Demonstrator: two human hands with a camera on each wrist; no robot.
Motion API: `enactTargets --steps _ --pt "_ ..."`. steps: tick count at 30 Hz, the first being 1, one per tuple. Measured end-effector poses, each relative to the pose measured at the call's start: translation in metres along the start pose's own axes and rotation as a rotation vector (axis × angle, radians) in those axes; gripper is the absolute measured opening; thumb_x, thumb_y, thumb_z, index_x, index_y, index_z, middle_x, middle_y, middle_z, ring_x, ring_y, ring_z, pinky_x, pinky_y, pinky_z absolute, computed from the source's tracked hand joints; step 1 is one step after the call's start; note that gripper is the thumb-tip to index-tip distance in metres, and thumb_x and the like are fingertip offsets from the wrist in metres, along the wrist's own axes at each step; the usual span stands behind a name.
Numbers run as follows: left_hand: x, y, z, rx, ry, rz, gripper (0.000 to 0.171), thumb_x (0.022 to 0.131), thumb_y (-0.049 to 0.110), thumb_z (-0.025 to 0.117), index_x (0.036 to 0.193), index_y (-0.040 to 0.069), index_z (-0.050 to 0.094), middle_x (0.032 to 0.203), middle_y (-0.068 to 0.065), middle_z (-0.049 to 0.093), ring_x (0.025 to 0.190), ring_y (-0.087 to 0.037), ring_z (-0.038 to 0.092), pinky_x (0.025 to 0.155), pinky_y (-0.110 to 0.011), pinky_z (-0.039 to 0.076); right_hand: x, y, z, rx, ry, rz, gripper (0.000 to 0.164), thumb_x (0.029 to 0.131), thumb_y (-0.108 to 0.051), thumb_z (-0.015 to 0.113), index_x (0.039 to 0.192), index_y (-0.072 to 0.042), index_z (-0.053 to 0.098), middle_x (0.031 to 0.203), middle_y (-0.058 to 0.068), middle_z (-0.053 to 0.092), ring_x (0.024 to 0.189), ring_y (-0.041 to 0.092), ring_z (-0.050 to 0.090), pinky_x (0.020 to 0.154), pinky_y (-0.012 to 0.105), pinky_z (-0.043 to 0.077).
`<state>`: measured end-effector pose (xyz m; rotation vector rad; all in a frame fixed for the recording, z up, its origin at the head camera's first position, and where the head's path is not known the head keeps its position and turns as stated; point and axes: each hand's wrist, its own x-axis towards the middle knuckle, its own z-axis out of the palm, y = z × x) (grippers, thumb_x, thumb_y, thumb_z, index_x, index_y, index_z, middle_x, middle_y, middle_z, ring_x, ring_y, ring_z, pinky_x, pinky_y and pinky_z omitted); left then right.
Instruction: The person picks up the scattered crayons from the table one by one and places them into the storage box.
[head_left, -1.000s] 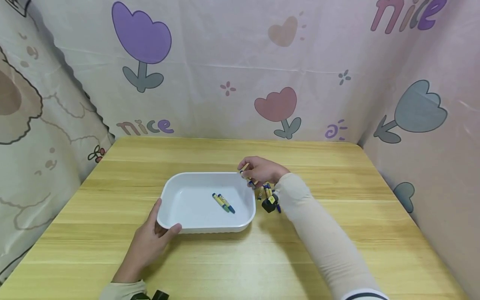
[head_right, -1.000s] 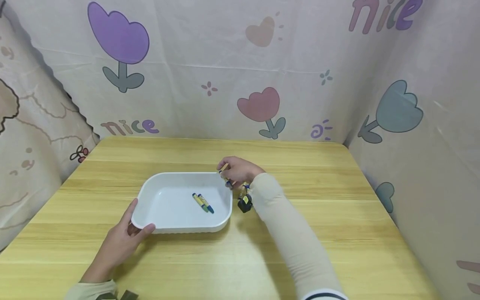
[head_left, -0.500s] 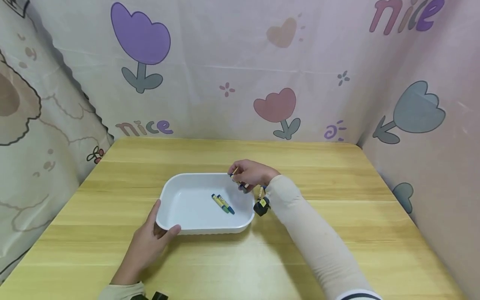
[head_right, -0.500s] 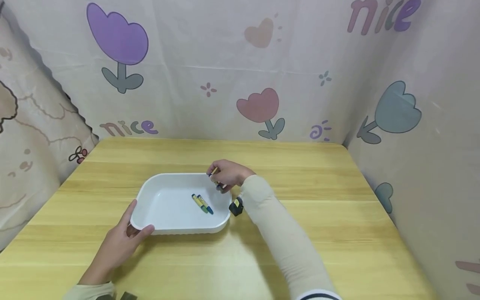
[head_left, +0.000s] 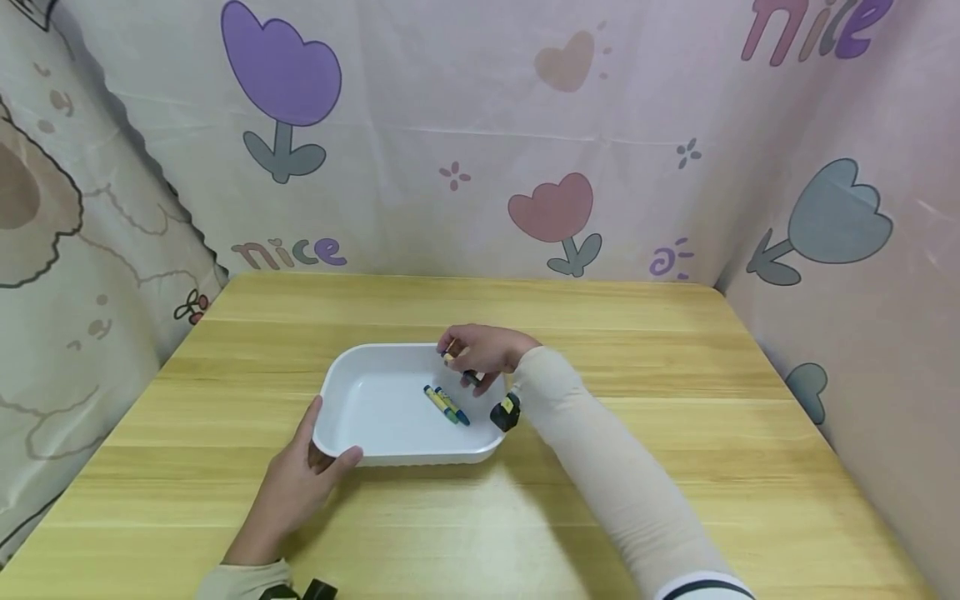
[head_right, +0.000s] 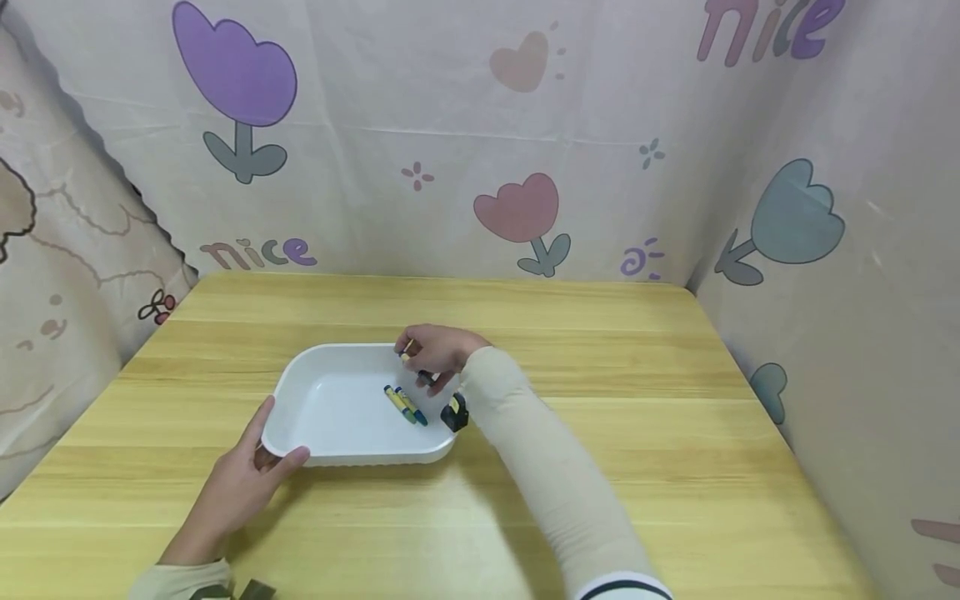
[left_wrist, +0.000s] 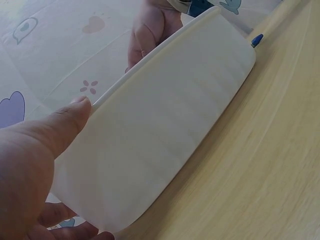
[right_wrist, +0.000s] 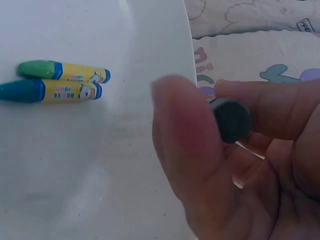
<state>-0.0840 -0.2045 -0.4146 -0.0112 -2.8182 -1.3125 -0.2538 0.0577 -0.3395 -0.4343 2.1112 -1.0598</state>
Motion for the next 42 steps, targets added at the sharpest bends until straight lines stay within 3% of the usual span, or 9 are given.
enactTargets --steps 11,20,30,42 --pt "-0.001 0.001 0.000 0.011 0.014 0.009 0.094 0.093 0.038 0.066 0.156 0.005 0.004 0.134 -0.035 0.047 0.117 -0.042 0.055 0.095 -0.049 0.050 0.012 -0.003 0.011 -0.053 -0.038 0.045 0.036 0.094 0.002 0.058 0.128 -0.009 0.054 0.115 0.010 0.051 0.074 0.020 0.061 0.063 0.036 0.061" --pt "-0.003 0.000 0.000 0.014 0.010 0.003 0.095 0.093 0.039 0.066 0.156 0.006 0.004 0.136 -0.036 0.044 0.118 -0.042 0.054 0.095 -0.049 0.049 0.018 -0.003 0.021 -0.110 -0.072 0.061 0.031 0.093 0.001 0.060 0.123 -0.008 0.058 0.111 0.009 0.054 0.078 0.019 0.061 0.064 0.034 0.061" --pt "-0.002 0.002 -0.001 0.012 0.009 0.012 0.095 0.093 0.038 0.066 0.156 0.006 0.003 0.136 -0.037 0.044 0.119 -0.043 0.053 0.094 -0.048 0.050 0.018 -0.005 0.028 -0.192 -0.017 0.102 0.037 0.090 0.007 0.058 0.122 -0.013 0.060 0.109 0.008 0.054 0.085 0.021 0.061 0.062 0.029 0.060" --pt "-0.002 0.002 -0.001 0.019 0.012 0.022 0.096 0.093 0.038 0.066 0.156 0.005 0.002 0.139 -0.037 0.041 0.121 -0.043 0.051 0.094 -0.047 0.050 0.018 -0.001 0.033 -0.218 0.009 0.136 0.035 0.091 0.007 0.058 0.117 -0.015 0.058 0.109 0.008 0.053 0.079 0.021 0.060 0.059 0.028 0.059"
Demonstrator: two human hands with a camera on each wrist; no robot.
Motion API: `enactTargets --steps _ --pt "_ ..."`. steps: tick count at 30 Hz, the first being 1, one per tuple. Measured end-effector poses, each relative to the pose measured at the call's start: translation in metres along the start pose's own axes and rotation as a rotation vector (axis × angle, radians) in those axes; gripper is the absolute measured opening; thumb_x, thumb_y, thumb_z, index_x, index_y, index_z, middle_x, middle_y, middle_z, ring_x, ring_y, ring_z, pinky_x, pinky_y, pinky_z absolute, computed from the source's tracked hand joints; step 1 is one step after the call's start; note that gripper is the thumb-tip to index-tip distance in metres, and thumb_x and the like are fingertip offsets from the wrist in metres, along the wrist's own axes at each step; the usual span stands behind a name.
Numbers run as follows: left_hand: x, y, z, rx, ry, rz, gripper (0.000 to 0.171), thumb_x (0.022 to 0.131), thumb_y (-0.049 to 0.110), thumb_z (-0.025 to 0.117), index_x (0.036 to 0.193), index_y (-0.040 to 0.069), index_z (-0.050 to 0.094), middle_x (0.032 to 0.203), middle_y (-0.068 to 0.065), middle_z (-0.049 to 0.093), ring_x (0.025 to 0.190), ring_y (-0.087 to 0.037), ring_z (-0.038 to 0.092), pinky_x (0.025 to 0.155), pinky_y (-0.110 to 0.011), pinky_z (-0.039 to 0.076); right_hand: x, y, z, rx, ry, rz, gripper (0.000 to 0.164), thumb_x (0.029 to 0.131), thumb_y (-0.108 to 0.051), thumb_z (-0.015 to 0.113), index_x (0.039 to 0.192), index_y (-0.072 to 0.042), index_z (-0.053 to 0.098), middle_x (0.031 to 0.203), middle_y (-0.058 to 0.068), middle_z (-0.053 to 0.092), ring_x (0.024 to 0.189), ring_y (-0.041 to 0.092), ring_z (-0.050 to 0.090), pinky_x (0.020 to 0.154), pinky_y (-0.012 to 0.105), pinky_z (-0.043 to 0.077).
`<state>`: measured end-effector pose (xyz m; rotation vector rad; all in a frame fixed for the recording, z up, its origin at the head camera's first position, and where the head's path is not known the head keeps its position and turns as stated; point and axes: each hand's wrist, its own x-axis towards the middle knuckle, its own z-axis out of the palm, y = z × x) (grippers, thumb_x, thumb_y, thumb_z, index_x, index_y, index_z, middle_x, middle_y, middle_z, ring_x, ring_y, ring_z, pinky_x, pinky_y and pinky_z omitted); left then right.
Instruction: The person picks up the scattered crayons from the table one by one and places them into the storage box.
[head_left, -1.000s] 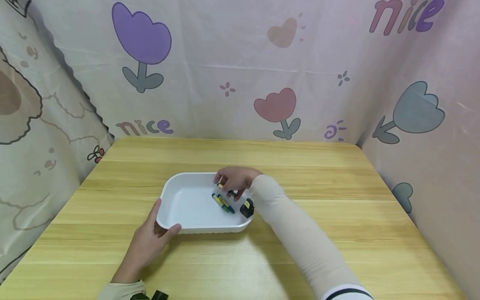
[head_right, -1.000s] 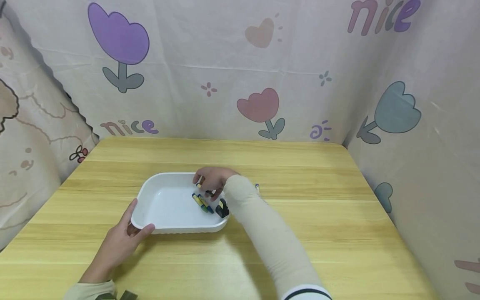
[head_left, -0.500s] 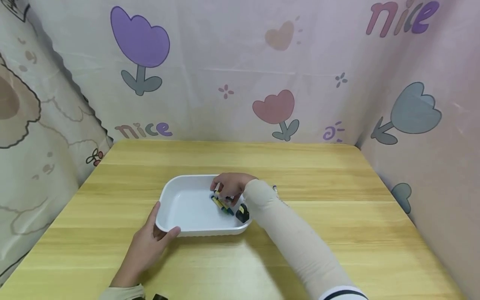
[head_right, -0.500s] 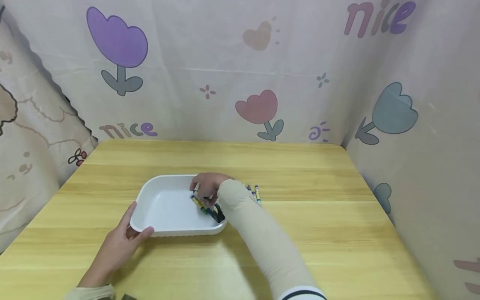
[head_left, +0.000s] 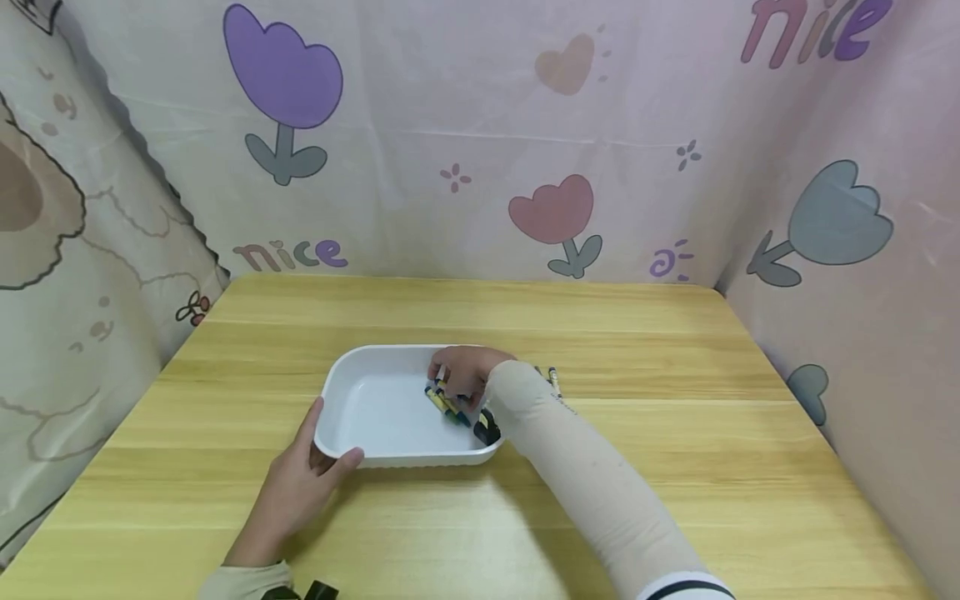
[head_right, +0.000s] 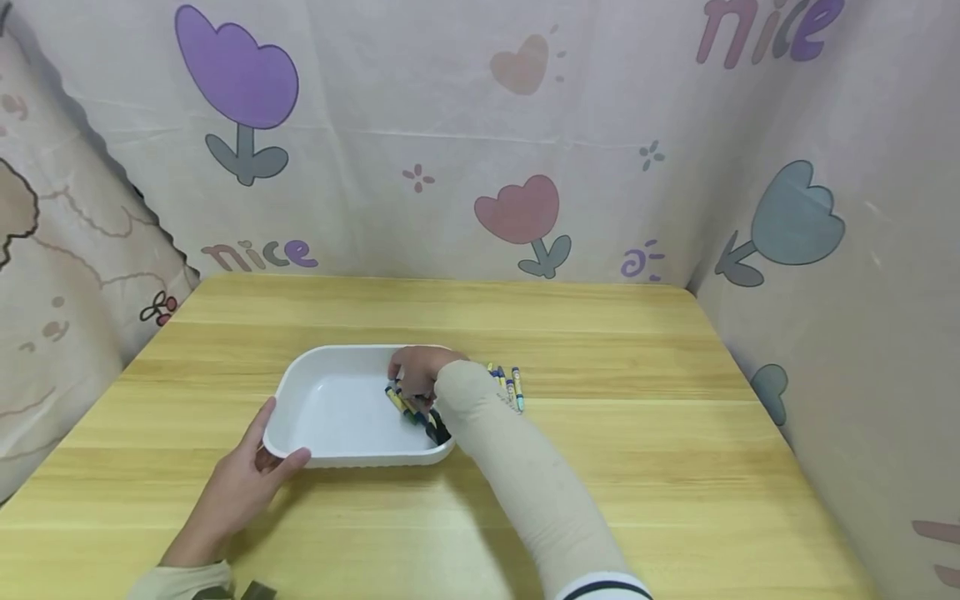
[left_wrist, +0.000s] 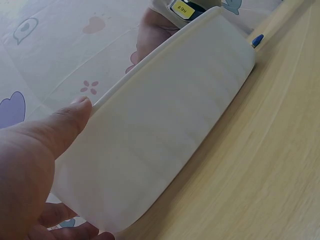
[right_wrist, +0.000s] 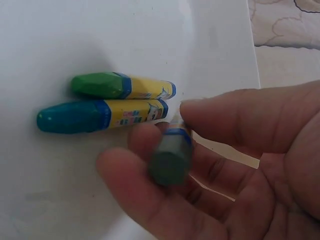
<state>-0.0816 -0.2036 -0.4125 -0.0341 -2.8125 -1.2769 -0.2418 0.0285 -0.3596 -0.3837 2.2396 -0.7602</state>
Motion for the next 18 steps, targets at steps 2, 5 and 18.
enactTargets --steps 2,5,18 --pt "0.0013 0.0009 0.0000 -0.002 0.001 0.001 0.096 0.093 0.038 0.066 0.156 0.006 0.002 0.139 -0.036 0.040 0.121 -0.043 0.051 0.094 -0.047 0.049 -0.0003 0.0000 -0.0006 0.000 0.009 -0.002 0.034 0.091 0.008 0.057 0.117 -0.014 0.058 0.107 0.008 0.054 0.082 0.022 0.061 0.061 0.030 0.060" --pt "0.0023 0.0015 -0.0003 -0.007 0.006 0.003 0.095 0.093 0.037 0.066 0.156 0.005 0.004 0.139 -0.036 0.040 0.120 -0.043 0.051 0.094 -0.048 0.049 -0.0011 -0.0011 -0.0015 0.015 0.018 0.002 0.036 0.091 0.009 0.056 0.119 -0.013 0.058 0.106 0.009 0.056 0.085 0.022 0.061 0.064 0.030 0.060" --pt "0.0016 -0.0015 0.0003 -0.019 0.009 0.008 0.095 0.092 0.035 0.067 0.156 0.004 0.004 0.141 -0.036 0.039 0.121 -0.043 0.050 0.095 -0.047 0.049 -0.0053 -0.0040 -0.0078 0.073 0.045 -0.004 0.039 0.089 0.005 0.060 0.124 -0.012 0.057 0.106 0.009 0.056 0.087 0.024 0.059 0.065 0.033 0.061"
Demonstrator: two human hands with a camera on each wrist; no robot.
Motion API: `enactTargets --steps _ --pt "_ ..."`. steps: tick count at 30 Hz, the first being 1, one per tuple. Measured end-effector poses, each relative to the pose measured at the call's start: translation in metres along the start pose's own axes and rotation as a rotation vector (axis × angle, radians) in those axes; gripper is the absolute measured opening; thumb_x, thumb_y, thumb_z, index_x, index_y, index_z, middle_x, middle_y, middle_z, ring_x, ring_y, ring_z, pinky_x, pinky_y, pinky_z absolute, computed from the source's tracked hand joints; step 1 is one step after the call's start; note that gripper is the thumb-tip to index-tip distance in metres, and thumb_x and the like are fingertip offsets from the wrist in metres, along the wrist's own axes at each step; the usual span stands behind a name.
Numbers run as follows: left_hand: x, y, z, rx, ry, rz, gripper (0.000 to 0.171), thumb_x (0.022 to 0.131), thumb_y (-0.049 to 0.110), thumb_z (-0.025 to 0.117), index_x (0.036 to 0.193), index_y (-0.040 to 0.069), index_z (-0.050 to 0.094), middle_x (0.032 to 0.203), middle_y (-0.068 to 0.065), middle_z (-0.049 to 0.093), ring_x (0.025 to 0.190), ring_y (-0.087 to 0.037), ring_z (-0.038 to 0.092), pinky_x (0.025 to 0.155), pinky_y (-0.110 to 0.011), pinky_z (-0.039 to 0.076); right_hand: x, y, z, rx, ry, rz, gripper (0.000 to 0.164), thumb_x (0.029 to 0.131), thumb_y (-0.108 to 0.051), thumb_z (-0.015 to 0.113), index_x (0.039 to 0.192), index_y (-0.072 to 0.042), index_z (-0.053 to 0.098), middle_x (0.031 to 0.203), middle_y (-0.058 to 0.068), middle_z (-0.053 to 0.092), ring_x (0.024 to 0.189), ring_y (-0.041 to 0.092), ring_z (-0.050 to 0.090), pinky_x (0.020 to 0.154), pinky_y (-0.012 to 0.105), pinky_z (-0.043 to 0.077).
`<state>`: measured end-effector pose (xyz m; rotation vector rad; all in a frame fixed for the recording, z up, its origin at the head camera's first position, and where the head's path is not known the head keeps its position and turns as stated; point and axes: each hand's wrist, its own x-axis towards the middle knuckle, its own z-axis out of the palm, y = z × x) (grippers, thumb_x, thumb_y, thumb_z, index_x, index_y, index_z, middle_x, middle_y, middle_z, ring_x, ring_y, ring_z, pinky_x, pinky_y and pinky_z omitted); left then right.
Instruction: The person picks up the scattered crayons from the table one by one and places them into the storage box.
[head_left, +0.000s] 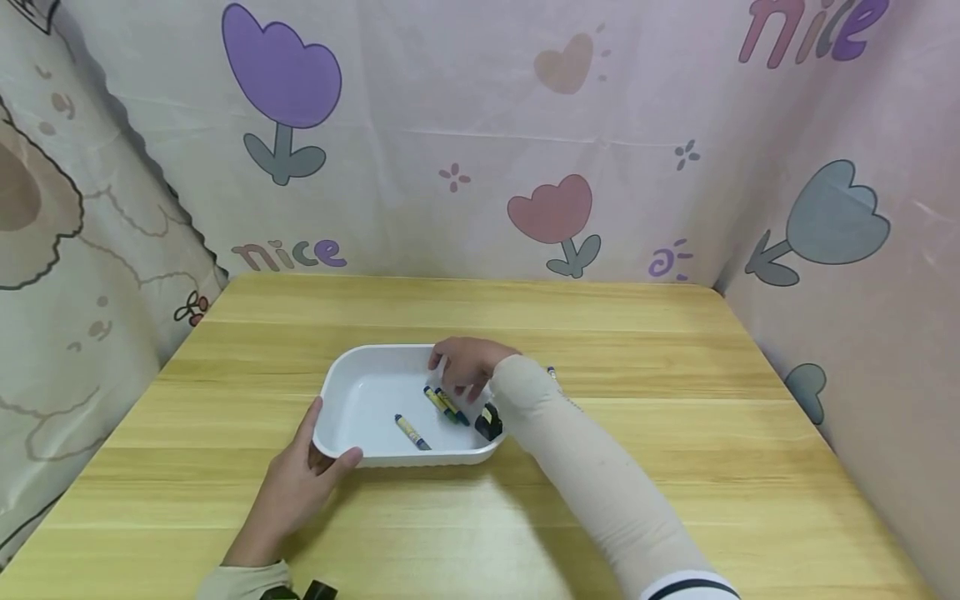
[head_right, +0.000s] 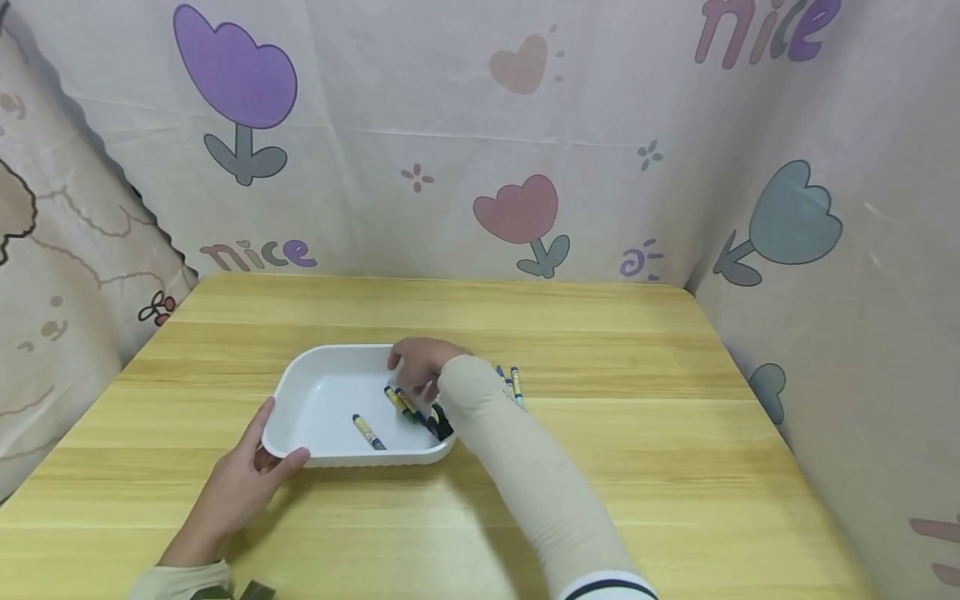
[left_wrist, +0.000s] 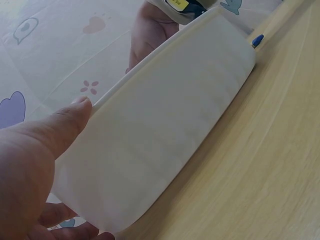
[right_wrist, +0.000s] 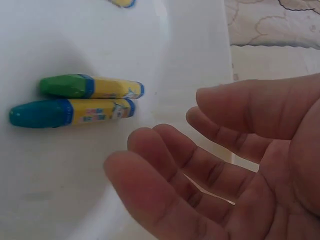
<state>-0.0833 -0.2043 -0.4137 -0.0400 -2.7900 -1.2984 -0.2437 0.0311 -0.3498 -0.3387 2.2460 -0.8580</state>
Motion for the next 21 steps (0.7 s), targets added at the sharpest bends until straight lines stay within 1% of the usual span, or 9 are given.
enactTargets --steps 5,10,16,21 --pt "0.000 0.000 0.000 0.005 -0.004 -0.005 0.095 0.093 0.036 0.067 0.156 0.004 0.004 0.142 -0.037 0.036 0.122 -0.044 0.049 0.095 -0.047 0.048 -0.003 -0.003 -0.007 -0.040 0.014 -0.033 0.037 0.093 -0.005 0.061 0.129 -0.011 0.056 0.107 0.008 0.056 0.089 0.024 0.061 0.063 0.031 0.061" --pt "0.000 0.000 0.000 0.012 -0.007 -0.012 0.095 0.093 0.037 0.066 0.156 0.004 0.003 0.141 -0.037 0.037 0.122 -0.044 0.050 0.095 -0.048 0.049 -0.008 -0.001 -0.018 -0.062 0.040 -0.064 0.037 0.095 -0.014 0.063 0.131 -0.011 0.056 0.109 0.008 0.057 0.089 0.024 0.062 0.063 0.031 0.061" --pt "0.000 0.001 0.000 0.015 -0.006 -0.008 0.095 0.093 0.037 0.067 0.156 0.003 0.004 0.140 -0.037 0.039 0.121 -0.044 0.050 0.094 -0.049 0.049 -0.011 0.007 -0.032 0.006 0.043 -0.094 0.036 0.097 -0.012 0.060 0.132 -0.008 0.055 0.112 0.010 0.057 0.088 0.026 0.064 0.064 0.033 0.061" --pt "0.000 0.000 0.000 0.010 0.001 -0.004 0.094 0.093 0.035 0.067 0.155 0.003 0.005 0.140 -0.036 0.040 0.120 -0.044 0.051 0.094 -0.048 0.049 -0.015 0.014 -0.042 0.065 0.037 -0.100 0.037 0.097 -0.011 0.058 0.133 -0.008 0.053 0.117 0.017 0.060 0.090 0.027 0.065 0.066 0.036 0.061"
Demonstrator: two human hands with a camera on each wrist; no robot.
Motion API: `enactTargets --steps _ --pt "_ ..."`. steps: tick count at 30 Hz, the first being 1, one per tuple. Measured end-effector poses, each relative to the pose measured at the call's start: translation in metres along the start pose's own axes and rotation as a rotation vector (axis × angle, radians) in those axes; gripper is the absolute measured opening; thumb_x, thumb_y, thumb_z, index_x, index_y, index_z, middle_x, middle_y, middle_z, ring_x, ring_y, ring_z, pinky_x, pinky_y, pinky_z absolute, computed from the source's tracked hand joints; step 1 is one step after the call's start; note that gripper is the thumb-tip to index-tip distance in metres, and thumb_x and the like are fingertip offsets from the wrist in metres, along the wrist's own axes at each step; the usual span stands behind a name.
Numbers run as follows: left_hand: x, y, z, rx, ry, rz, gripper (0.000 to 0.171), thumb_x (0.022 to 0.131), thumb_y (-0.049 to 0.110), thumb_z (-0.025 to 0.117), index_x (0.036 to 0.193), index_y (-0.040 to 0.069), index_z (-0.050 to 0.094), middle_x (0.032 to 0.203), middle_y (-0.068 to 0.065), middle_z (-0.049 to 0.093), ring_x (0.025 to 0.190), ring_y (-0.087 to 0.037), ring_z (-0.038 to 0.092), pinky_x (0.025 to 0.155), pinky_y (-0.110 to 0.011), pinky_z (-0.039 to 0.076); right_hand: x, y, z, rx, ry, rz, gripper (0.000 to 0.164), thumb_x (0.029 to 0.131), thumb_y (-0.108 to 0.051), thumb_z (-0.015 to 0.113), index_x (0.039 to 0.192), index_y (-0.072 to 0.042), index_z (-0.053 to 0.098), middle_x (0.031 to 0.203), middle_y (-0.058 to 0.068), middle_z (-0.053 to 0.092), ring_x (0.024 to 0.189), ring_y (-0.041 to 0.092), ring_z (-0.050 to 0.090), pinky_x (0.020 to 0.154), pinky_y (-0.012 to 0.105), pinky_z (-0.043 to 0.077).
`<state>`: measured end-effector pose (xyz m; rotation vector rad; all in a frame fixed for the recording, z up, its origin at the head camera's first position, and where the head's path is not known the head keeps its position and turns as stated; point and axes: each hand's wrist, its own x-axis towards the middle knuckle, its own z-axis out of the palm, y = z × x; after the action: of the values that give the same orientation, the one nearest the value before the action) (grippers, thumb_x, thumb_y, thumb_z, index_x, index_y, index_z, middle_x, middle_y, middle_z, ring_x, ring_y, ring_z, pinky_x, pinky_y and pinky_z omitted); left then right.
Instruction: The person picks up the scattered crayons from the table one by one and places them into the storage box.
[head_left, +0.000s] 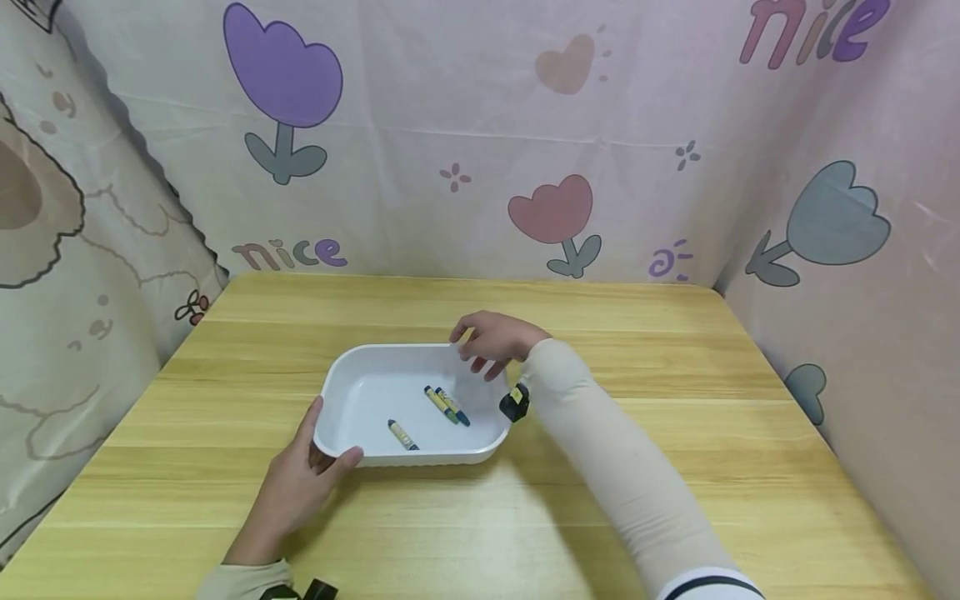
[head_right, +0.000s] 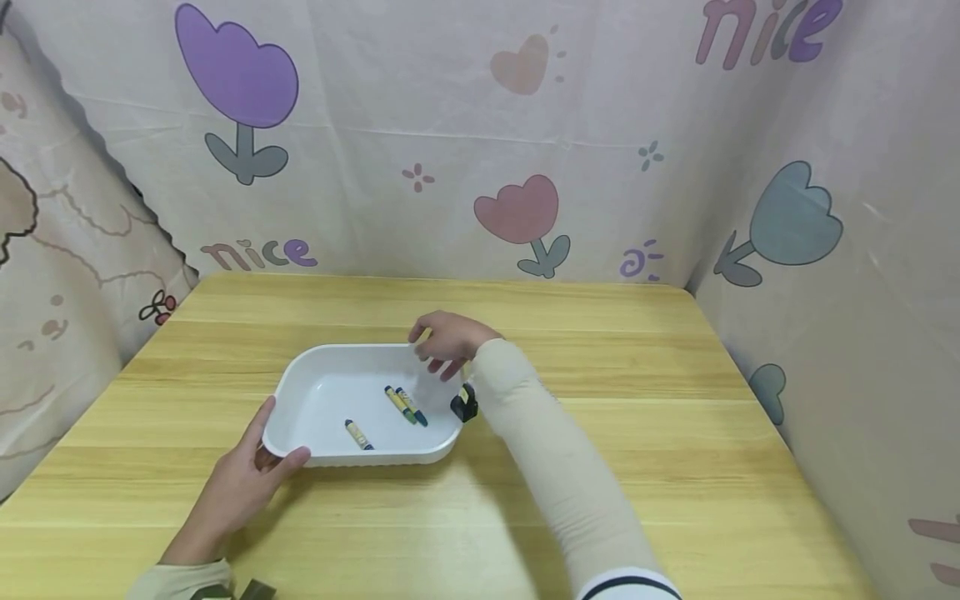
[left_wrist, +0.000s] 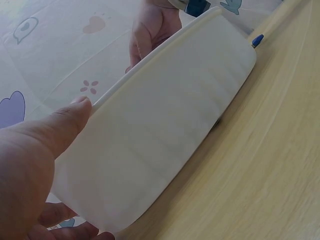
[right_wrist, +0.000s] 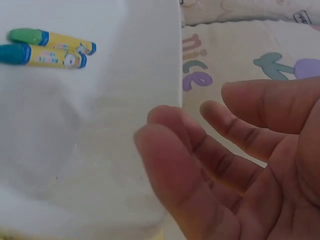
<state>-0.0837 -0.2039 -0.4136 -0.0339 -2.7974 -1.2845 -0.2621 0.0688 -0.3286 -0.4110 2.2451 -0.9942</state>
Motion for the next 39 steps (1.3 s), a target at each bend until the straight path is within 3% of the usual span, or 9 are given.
enactTargets --steps 8,14,26,39 --pt "0.001 0.000 0.001 0.006 0.001 -0.005 0.095 0.092 0.037 0.067 0.156 0.004 0.004 0.141 -0.036 0.038 0.121 -0.044 0.050 0.094 -0.048 0.049 -0.013 0.011 -0.019 0.038 0.047 -0.043 0.035 0.098 -0.012 0.057 0.132 -0.006 0.052 0.123 0.023 0.057 0.091 0.028 0.064 0.067 0.036 0.062" --pt "0.001 0.000 0.001 -0.001 -0.001 -0.004 0.095 0.093 0.037 0.067 0.156 0.004 0.004 0.141 -0.036 0.038 0.121 -0.043 0.050 0.094 -0.047 0.049 -0.021 0.024 -0.033 0.071 0.069 -0.047 0.033 0.100 -0.014 0.054 0.131 -0.006 0.050 0.120 0.021 0.056 0.092 0.029 0.063 0.071 0.040 0.062" --pt "0.001 -0.001 0.001 0.001 -0.005 -0.006 0.095 0.092 0.038 0.067 0.156 0.005 0.004 0.143 -0.035 0.037 0.122 -0.043 0.050 0.095 -0.047 0.049 -0.032 0.060 -0.048 0.119 0.072 0.025 0.040 0.099 -0.013 0.055 0.136 0.000 0.045 0.122 0.026 0.053 0.088 0.031 0.061 0.072 0.043 0.061" --pt "0.000 0.000 0.001 0.000 -0.015 -0.022 0.096 0.093 0.039 0.066 0.156 0.006 0.002 0.144 -0.035 0.035 0.123 -0.043 0.048 0.095 -0.047 0.048 -0.037 0.096 -0.049 0.101 0.106 0.098 0.037 0.100 -0.014 0.054 0.133 0.000 0.047 0.104 0.019 0.058 0.078 0.026 0.061 0.065 0.036 0.060"
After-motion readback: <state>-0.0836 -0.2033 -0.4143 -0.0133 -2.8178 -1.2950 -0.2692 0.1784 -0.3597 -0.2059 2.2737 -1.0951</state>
